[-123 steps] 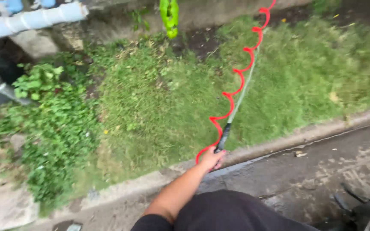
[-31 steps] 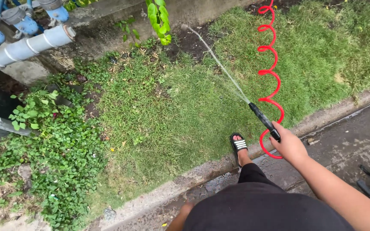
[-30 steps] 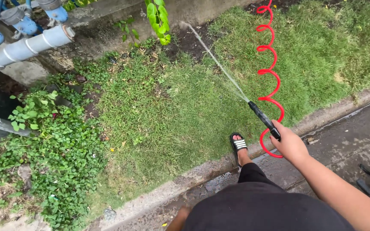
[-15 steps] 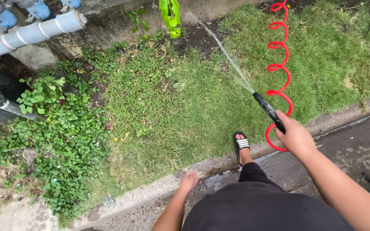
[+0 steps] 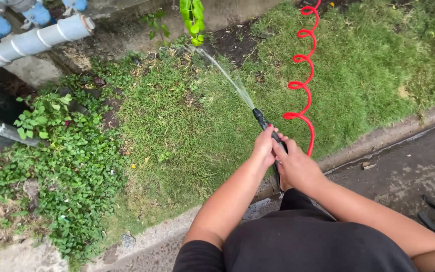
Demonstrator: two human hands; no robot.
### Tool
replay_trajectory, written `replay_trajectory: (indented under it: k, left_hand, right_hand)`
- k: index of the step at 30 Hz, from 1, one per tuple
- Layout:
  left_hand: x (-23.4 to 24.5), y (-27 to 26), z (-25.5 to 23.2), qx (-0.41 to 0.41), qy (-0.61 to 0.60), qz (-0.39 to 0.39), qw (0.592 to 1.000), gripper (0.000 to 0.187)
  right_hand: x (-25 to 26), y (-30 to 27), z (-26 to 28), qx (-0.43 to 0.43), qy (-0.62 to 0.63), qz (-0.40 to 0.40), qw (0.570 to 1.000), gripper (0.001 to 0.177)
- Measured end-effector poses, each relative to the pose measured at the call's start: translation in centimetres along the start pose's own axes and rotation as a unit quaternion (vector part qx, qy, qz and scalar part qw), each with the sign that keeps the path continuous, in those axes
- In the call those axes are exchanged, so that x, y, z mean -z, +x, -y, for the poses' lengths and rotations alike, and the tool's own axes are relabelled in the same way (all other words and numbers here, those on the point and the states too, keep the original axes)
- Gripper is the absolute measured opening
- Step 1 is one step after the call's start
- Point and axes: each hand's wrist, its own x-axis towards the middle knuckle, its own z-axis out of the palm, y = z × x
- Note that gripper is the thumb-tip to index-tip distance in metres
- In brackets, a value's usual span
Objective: Watering grass and plants along a sidewalk using a spray nozzle and a coiled hose.
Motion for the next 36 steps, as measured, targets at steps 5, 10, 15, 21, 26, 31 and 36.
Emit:
replay_trajectory:
  k: [5, 10, 15, 21, 26, 31, 36]
  left_hand:
    - [0.7, -0.5, 1.1, 0.028, -0.065, -0.025, 0.997, 0.04]
    - [0.0, -5.3, 2.4, 0.015, 0.088, 0.02, 0.996, 0.043]
    - [3.5, -4.0, 5.7, 0.013, 0.132, 0.01, 0.991, 0.041]
    - [5.7, -2.7, 6.5, -0.009, 0.156, -0.012, 0.988, 0.042]
    - [5.9, -3.2, 5.5, -0.022, 0.151, -0.005, 0.988, 0.044]
    - [5.7, -5.1, 4.3, -0.013, 0.179, 0.01, 0.984, 0.046]
    - [5.4, -6.9, 3.3, 0.023, 0.162, -0.001, 0.987, 0.048]
  right_hand:
    - [-6.3, 1.9, -5.1, -0.183, 0.363, 0.047, 0.912, 0.051]
    - [-6.6, -2.1, -2.5, -0.265, 0.727, 0.199, 0.601, 0.053]
    - [-12.0, -2.9, -3.4, -0.243, 0.723, 0.23, 0.604, 0.054]
    - [-14.6, -2.5, -3.6, -0.238, 0.728, 0.246, 0.593, 0.054]
    - [-12.0, -2.3, -2.1, -0.235, 0.736, 0.256, 0.581, 0.051]
    - [-13.2, -2.5, -2.4, -0.253, 0.728, 0.277, 0.573, 0.035]
    - [-12.5, -2.5, -2.0, -0.268, 0.728, 0.265, 0.573, 0.028]
